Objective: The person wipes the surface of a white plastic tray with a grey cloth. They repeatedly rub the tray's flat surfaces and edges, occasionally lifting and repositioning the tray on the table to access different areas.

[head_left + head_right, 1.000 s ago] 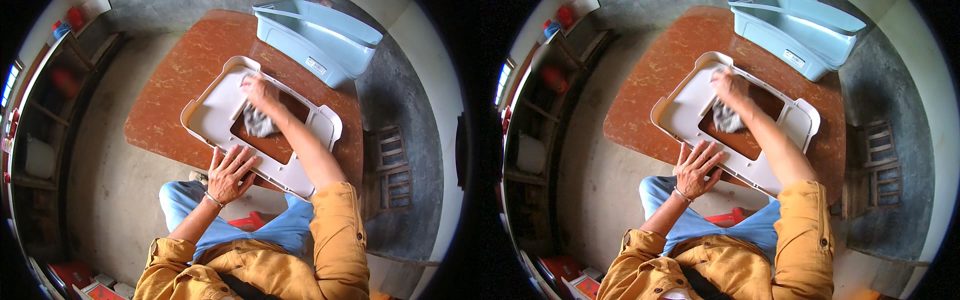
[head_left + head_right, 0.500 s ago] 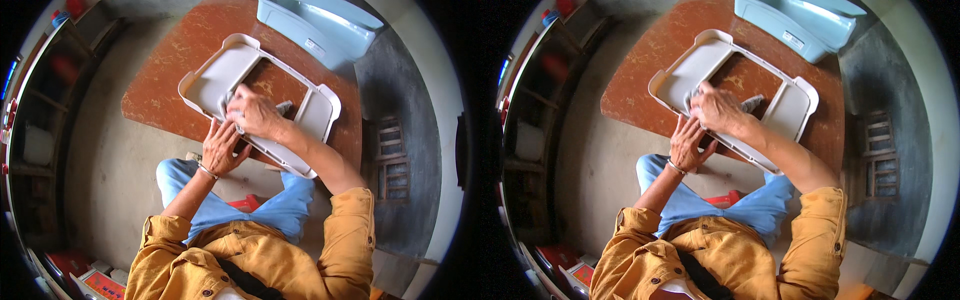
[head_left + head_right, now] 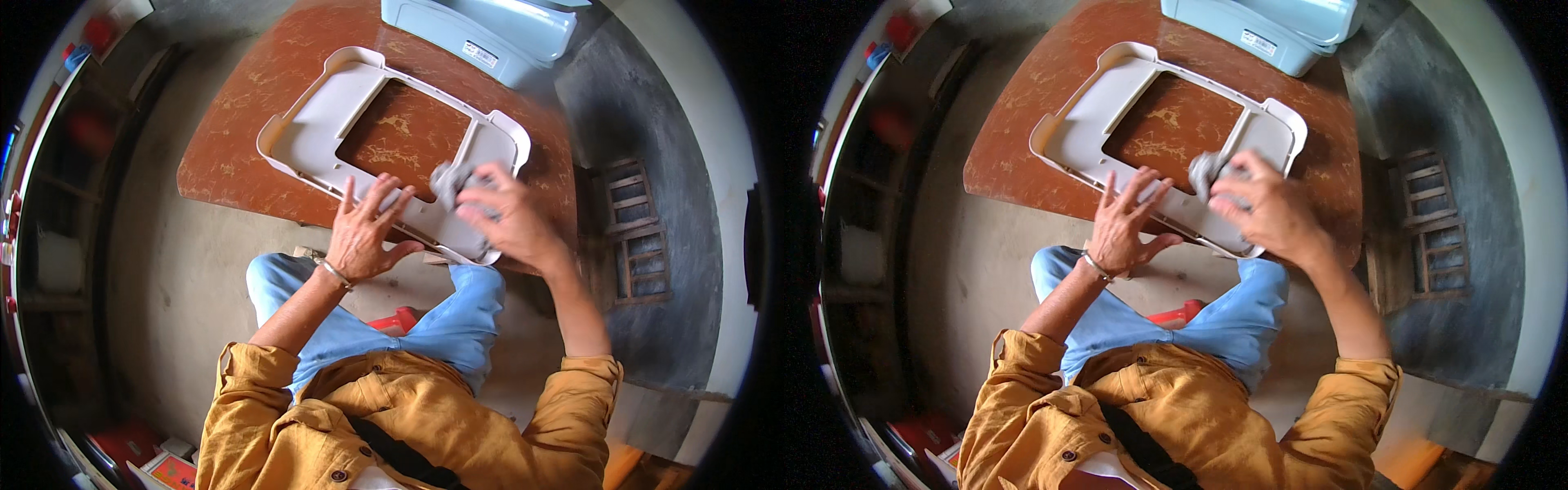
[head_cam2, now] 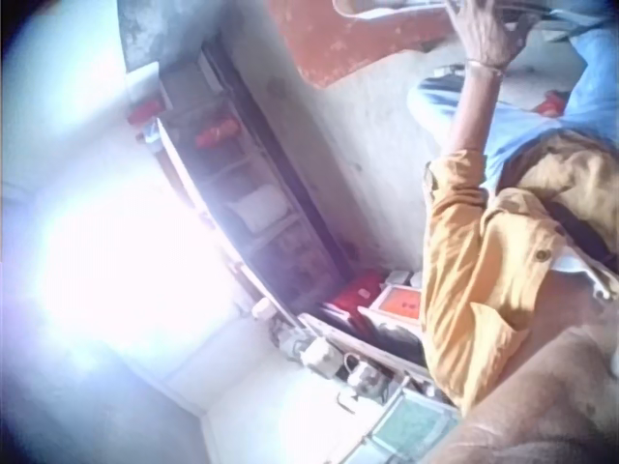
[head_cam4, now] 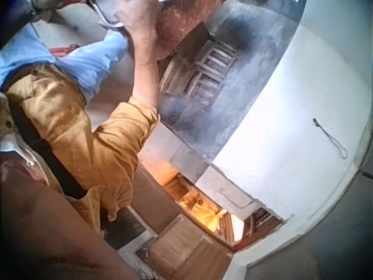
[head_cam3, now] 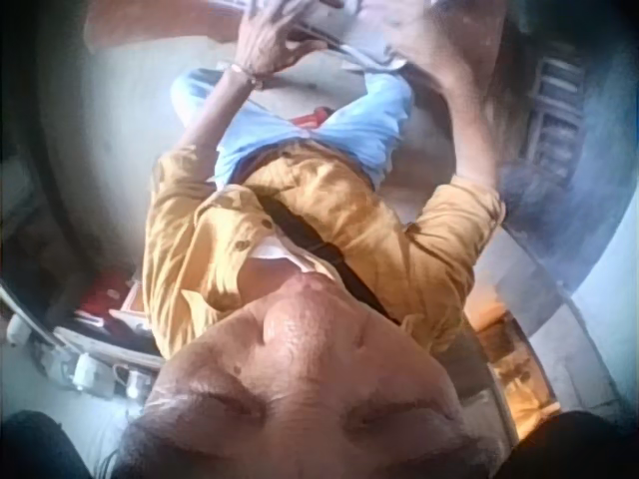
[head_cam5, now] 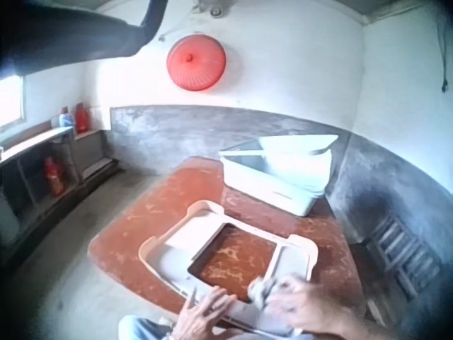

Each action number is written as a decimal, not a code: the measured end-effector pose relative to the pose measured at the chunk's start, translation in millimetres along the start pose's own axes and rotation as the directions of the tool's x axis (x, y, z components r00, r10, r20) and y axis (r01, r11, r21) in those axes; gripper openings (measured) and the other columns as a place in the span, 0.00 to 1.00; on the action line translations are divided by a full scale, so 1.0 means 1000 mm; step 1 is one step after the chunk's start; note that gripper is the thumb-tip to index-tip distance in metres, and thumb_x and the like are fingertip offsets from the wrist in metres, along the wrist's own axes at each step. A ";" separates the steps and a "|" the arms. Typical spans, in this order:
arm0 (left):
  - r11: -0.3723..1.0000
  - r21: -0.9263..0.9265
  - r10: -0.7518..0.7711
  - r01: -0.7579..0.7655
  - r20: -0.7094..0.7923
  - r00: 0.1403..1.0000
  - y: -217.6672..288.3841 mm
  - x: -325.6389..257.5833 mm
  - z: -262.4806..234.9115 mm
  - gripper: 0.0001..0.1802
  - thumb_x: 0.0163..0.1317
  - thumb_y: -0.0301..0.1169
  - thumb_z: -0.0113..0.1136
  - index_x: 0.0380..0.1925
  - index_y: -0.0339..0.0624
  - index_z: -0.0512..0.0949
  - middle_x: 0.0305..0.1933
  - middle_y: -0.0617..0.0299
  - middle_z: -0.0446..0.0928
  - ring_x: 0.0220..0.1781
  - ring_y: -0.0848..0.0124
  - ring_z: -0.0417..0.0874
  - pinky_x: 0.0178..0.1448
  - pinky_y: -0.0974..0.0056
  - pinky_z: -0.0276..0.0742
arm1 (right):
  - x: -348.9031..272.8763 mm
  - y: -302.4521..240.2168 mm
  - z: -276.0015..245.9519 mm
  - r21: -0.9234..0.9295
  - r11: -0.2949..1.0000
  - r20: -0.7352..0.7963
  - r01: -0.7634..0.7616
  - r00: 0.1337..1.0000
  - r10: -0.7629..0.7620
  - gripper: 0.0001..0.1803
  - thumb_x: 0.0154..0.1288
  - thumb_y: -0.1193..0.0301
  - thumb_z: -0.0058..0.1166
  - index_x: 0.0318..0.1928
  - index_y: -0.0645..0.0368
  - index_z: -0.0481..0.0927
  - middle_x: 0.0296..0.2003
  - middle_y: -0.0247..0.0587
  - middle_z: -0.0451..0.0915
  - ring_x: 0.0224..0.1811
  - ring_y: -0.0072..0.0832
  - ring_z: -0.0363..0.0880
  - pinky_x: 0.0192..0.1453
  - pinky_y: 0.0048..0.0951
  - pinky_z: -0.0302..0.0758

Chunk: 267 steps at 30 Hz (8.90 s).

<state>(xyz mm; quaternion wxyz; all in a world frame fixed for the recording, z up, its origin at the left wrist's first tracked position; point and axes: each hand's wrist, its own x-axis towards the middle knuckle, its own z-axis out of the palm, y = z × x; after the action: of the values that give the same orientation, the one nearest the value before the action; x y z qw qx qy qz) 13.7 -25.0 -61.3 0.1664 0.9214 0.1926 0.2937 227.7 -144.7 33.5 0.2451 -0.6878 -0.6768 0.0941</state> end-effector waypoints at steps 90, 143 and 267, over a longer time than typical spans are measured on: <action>-0.501 -0.738 -0.840 -0.453 0.287 0.460 -0.064 0.047 -0.075 0.21 0.55 0.22 0.51 0.52 0.39 0.70 0.38 0.55 0.71 0.40 0.62 0.77 0.68 0.30 0.65 | -0.060 0.112 0.047 0.772 0.620 -0.501 -0.138 0.469 0.727 0.17 0.69 0.67 0.58 0.49 0.71 0.79 0.45 0.42 0.81 0.46 0.25 0.76 0.54 0.27 0.73; -0.377 -0.800 -0.908 -0.466 0.222 0.355 -0.109 -0.130 0.000 0.12 0.35 0.28 0.56 0.26 0.47 0.76 0.21 0.68 0.71 0.25 0.70 0.72 0.35 0.64 0.77 | -0.032 -0.031 0.065 0.444 0.875 -0.390 0.191 0.921 -0.003 0.42 0.52 0.64 0.70 0.63 0.67 0.63 0.55 0.46 0.70 0.55 0.32 0.72 0.62 0.35 0.70; 0.861 0.251 0.385 -0.443 0.251 0.888 -0.051 0.007 -0.032 0.28 0.58 0.27 0.52 0.62 0.42 0.70 0.64 0.52 0.73 0.66 0.53 0.73 0.71 0.50 0.67 | 0.134 0.067 0.119 0.403 0.869 -0.399 -0.287 0.800 0.449 0.29 0.62 0.66 0.56 0.63 0.61 0.72 0.70 0.63 0.53 0.69 0.54 0.61 0.71 0.41 0.65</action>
<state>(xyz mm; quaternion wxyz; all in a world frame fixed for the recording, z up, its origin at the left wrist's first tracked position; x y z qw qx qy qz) -13.2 29.3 -54.7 -0.0254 0.9795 0.0148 0.1994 240.7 13.2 -72.9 0.4907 -0.7591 -0.4209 0.0766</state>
